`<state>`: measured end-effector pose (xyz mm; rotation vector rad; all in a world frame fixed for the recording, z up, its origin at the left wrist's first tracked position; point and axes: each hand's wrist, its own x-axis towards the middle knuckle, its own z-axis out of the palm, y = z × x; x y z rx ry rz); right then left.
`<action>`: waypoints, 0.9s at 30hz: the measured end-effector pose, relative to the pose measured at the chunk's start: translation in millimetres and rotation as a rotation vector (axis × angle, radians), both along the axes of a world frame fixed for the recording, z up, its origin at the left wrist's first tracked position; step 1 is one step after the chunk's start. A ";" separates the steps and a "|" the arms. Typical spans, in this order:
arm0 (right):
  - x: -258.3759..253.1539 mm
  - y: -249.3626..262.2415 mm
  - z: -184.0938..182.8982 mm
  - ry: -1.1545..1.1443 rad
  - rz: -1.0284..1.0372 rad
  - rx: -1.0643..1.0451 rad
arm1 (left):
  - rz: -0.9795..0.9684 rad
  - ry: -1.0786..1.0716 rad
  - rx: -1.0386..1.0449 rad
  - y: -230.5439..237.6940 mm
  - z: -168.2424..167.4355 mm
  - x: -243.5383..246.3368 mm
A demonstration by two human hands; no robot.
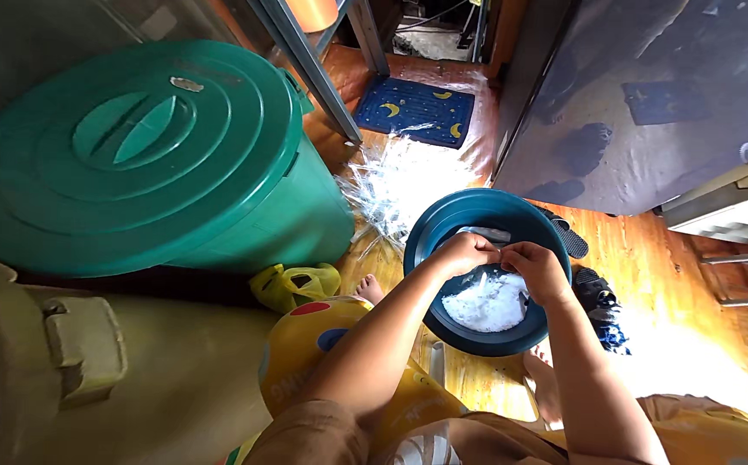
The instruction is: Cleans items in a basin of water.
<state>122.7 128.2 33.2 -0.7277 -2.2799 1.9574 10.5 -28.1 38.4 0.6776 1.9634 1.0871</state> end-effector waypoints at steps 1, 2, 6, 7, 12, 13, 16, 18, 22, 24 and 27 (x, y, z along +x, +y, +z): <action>0.2 1.2 -0.2 -0.006 0.003 0.007 | 0.001 -0.015 0.000 -0.2 0.2 0.4; -0.5 1.5 -1.4 -0.017 -0.001 0.034 | -0.003 -0.030 -0.004 0.1 0.9 0.5; -4.1 -6.6 -7.5 -0.082 0.008 0.241 | -0.024 -0.051 -0.028 2.0 1.7 -0.1; -4.7 -8.7 -8.8 -0.094 0.013 0.286 | -0.025 -0.062 -0.044 2.6 1.8 0.2; -7.7 -9.5 -11.9 -0.037 -0.116 0.153 | 0.033 -0.110 -0.064 3.2 6.8 2.4; -7.2 -7.6 -11.0 -0.004 -0.147 0.050 | 0.043 -0.106 -0.059 2.8 7.0 1.9; -3.5 2.5 -4.7 0.012 -0.152 -0.165 | 0.055 -0.082 -0.037 1.7 4.7 -0.2; -0.2 6.4 -0.1 -0.020 -0.087 -0.224 | 0.063 -0.080 -0.014 1.6 4.2 0.6; 0.3 0.4 -1.4 -0.044 -0.036 -0.214 | 0.057 -0.068 0.027 2.8 5.0 2.8; -1.8 -3.5 -4.5 -0.029 -0.065 -0.176 | 0.060 -0.055 0.018 3.8 3.9 2.4; -4.6 -6.8 -7.8 0.001 -0.085 -0.137 | 0.078 -0.047 -0.057 6.7 7.0 4.2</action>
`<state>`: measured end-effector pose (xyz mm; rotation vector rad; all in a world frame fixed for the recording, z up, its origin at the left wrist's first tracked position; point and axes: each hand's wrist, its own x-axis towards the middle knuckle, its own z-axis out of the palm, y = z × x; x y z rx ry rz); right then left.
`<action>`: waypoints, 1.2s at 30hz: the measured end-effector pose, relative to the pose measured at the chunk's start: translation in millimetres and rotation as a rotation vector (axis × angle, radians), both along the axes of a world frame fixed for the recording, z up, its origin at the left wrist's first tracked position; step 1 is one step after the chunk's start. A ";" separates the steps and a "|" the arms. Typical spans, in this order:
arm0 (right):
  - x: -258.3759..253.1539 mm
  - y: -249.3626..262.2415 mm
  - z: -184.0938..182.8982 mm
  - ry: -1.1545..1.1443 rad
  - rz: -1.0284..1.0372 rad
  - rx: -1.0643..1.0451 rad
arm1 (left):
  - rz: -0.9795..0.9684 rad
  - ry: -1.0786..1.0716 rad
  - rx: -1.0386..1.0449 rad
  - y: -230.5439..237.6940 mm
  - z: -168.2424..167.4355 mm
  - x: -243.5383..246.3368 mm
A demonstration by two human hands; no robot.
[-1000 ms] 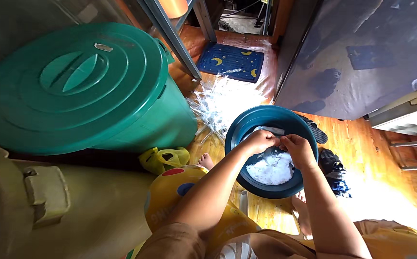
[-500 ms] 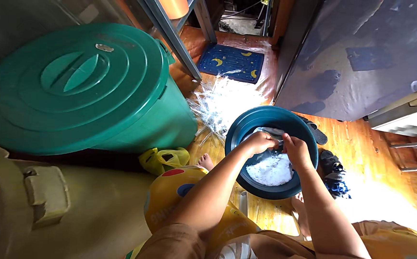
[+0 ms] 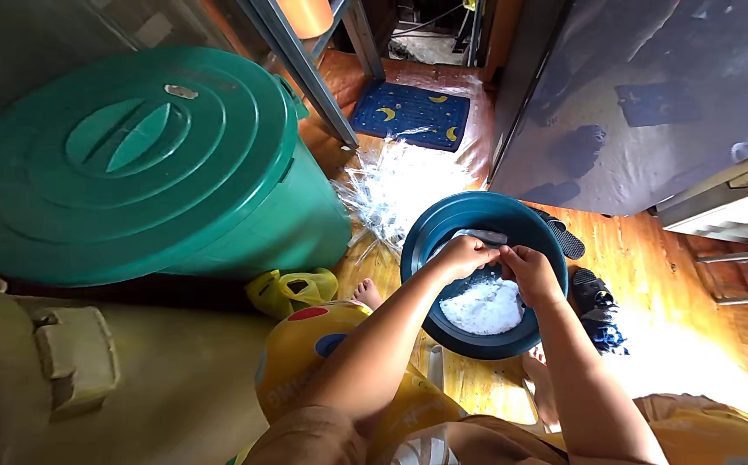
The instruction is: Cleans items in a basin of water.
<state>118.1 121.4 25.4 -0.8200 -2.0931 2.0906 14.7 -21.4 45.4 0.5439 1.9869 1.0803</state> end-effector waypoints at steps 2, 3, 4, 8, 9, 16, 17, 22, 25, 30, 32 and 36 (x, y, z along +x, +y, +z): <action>-1.1 -3.5 0.3 0.016 -0.016 -0.020 | 0.013 0.000 -0.022 1.9 1.9 2.6; -1.1 -4.9 1.2 0.024 -0.027 -0.042 | 0.013 -0.002 -0.016 1.9 1.0 2.5; -1.0 -5.2 1.7 0.037 -0.040 -0.062 | 0.009 -0.007 0.002 0.9 -0.4 1.3; 1.2 5.5 4.7 0.051 -0.062 -0.097 | -0.019 -0.078 0.104 -5.7 -2.3 -4.0; 2.0 7.6 6.3 0.046 -0.064 -0.107 | -0.018 -0.096 0.107 -6.1 -0.5 -3.8; -2.6 -5.5 1.9 -0.007 -0.022 0.079 | -0.005 -0.074 -0.031 -0.9 6.5 2.0; -3.6 -7.3 1.2 -0.015 -0.026 0.105 | -0.007 -0.070 -0.033 -0.5 6.5 2.8; -3.7 -8.1 2.5 0.059 -0.151 -0.061 | 0.001 -0.064 0.078 -5.2 1.7 -1.2; -0.8 -2.4 6.3 0.117 -0.202 -0.242 | 0.030 -0.069 0.123 -5.6 0.5 -1.4; 7.8 7.7 10.9 0.110 -0.055 -0.229 | 0.079 -0.060 0.139 -6.0 -0.2 -0.3; 7.5 5.0 9.3 0.089 -0.016 -0.154 | 0.063 -0.064 0.138 -4.6 -0.3 0.6; 1.8 -2.5 0.4 0.103 -0.072 -0.051 | 0.067 -0.070 0.097 -1.8 1.0 2.2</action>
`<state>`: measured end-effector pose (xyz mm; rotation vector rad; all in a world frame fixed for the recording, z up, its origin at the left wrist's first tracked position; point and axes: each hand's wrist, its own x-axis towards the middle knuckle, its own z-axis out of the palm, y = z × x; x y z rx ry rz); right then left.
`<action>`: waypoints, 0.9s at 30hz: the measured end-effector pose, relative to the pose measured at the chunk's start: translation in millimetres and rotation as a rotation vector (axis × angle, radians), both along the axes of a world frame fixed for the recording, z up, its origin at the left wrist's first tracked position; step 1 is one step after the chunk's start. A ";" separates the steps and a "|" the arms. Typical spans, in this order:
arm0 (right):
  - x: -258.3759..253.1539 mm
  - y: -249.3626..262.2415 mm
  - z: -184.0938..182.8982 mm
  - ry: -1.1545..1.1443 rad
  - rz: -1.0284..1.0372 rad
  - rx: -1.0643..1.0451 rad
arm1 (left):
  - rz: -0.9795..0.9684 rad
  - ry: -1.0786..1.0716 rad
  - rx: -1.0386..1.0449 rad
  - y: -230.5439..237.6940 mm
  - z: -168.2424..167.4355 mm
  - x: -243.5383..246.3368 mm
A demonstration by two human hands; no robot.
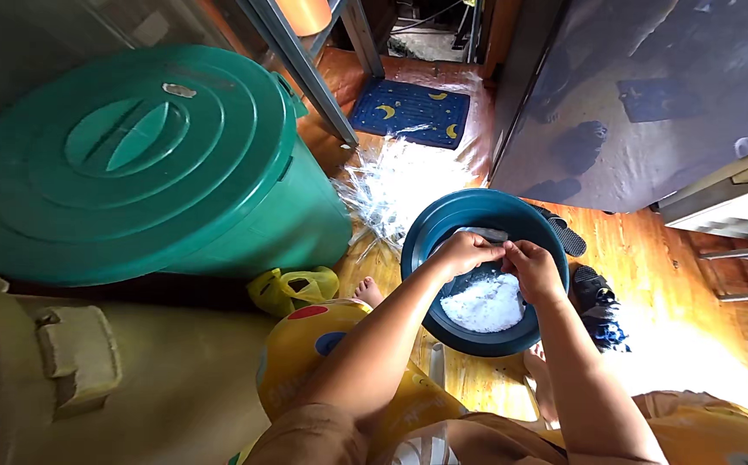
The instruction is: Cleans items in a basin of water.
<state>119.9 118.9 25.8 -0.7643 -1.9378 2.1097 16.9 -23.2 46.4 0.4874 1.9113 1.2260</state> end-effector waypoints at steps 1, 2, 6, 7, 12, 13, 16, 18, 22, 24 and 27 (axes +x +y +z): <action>-1.4 -1.7 -0.8 -0.001 -0.017 0.020 | 0.003 -0.002 -0.020 0.8 1.4 0.5; -2.6 -3.3 -1.0 -0.004 -0.035 0.034 | -0.009 -0.001 -0.030 1.2 2.0 0.7; -1.9 0.9 2.7 -0.001 -0.059 -0.032 | -0.096 0.042 0.010 -2.6 -3.1 -4.0; -0.6 3.5 4.3 0.005 -0.063 -0.059 | -0.104 0.038 0.015 -3.8 -3.5 -5.3; 3.3 7.0 8.0 0.023 -0.033 -0.049 | -0.162 0.009 0.005 -5.9 -3.8 -8.4; 3.4 6.4 7.8 0.024 -0.015 -0.019 | -0.171 0.013 0.000 -5.6 -3.2 -8.2; 2.3 1.4 8.9 0.026 -0.001 0.061 | -0.161 0.083 -0.038 -4.0 -1.2 -5.3; 1.6 -1.0 9.1 0.022 -0.013 0.103 | -0.154 0.110 -0.034 -2.5 -1.7 -4.7; 1.2 -0.2 9.1 0.046 -0.002 0.016 | -0.143 0.144 0.015 -1.7 -6.1 -5.5; 1.8 -0.3 10.7 0.034 0.023 0.041 | -0.152 0.166 0.002 -1.0 -4.6 -4.7; 0.6 -4.8 8.9 0.029 0.028 0.146 | -0.195 0.217 -0.076 1.9 -0.5 -1.3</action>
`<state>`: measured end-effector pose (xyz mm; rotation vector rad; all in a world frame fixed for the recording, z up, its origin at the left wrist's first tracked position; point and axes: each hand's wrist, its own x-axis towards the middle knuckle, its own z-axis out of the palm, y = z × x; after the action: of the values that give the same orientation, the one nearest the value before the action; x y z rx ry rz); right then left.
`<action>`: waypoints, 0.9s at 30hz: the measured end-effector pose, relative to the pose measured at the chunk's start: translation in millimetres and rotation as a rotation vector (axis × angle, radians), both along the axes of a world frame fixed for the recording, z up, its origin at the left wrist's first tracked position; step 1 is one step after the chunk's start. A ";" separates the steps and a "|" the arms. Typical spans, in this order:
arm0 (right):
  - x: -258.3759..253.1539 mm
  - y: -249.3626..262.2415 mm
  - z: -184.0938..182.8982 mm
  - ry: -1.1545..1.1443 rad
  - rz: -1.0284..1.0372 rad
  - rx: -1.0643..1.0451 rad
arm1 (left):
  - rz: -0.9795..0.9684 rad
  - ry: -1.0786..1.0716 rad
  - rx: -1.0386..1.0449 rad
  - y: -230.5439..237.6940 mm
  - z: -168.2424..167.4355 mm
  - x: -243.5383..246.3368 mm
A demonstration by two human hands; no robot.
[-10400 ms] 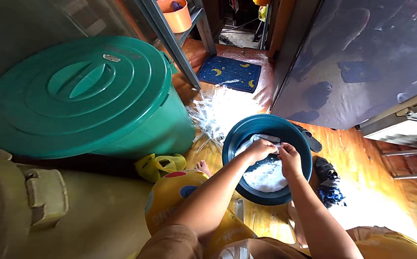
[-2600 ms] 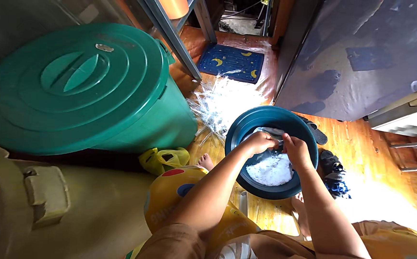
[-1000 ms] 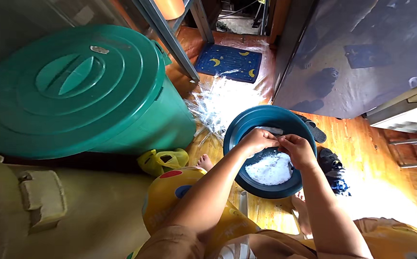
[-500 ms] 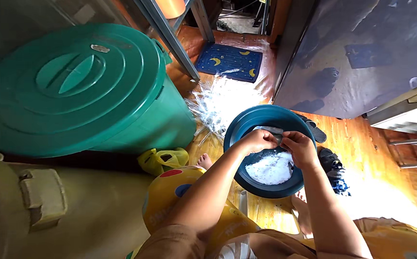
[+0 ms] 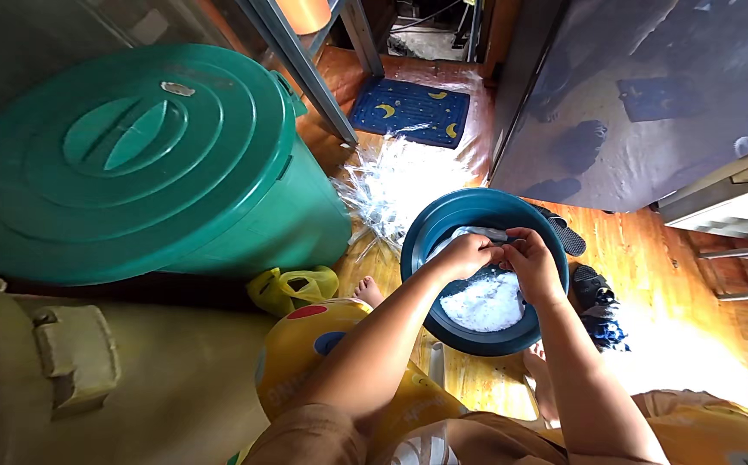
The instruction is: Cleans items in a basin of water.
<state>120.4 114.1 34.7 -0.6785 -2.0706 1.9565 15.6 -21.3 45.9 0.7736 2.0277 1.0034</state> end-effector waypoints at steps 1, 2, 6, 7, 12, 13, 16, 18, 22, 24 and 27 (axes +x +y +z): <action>-0.8 -1.8 -1.6 0.014 -0.009 0.019 | -0.003 0.007 -0.021 1.7 0.0 1.7; -1.7 -3.5 -3.0 0.028 -0.020 0.042 | 0.001 0.001 -0.031 3.3 -0.3 3.6; -2.6 -6.7 -5.1 0.069 -0.039 0.116 | 0.021 -0.132 0.025 3.2 0.9 6.0; -1.7 -4.8 -3.5 0.063 -0.021 0.102 | 0.028 -0.170 0.054 1.4 1.0 5.0; 5.8 11.0 4.7 0.032 0.168 -0.042 | 0.085 -0.259 0.111 -5.0 0.0 -0.1; 6.4 11.2 4.1 0.036 0.171 -0.049 | 0.094 -0.260 0.098 -4.5 0.2 0.0; 3.5 4.5 -2.8 0.067 0.077 -0.037 | 0.091 -0.248 0.040 -1.0 1.6 3.5; 0.4 -0.9 -5.9 0.071 0.017 -0.018 | 0.085 -0.236 0.012 2.5 2.0 5.7; -0.3 3.4 -3.0 0.103 -0.017 -0.021 | 0.070 -0.244 0.080 -0.9 1.0 1.5; 2.2 11.7 -1.7 0.135 -0.021 -0.117 | 0.085 -0.228 0.120 -3.2 -1.6 -0.8; 6.7 21.5 2.6 0.122 -0.047 -0.228 | 0.121 -0.232 0.147 -4.5 -2.7 -1.3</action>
<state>127.2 135.5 37.3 -0.6270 -1.7633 2.1697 14.3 -25.7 43.3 0.5847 1.8332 1.2621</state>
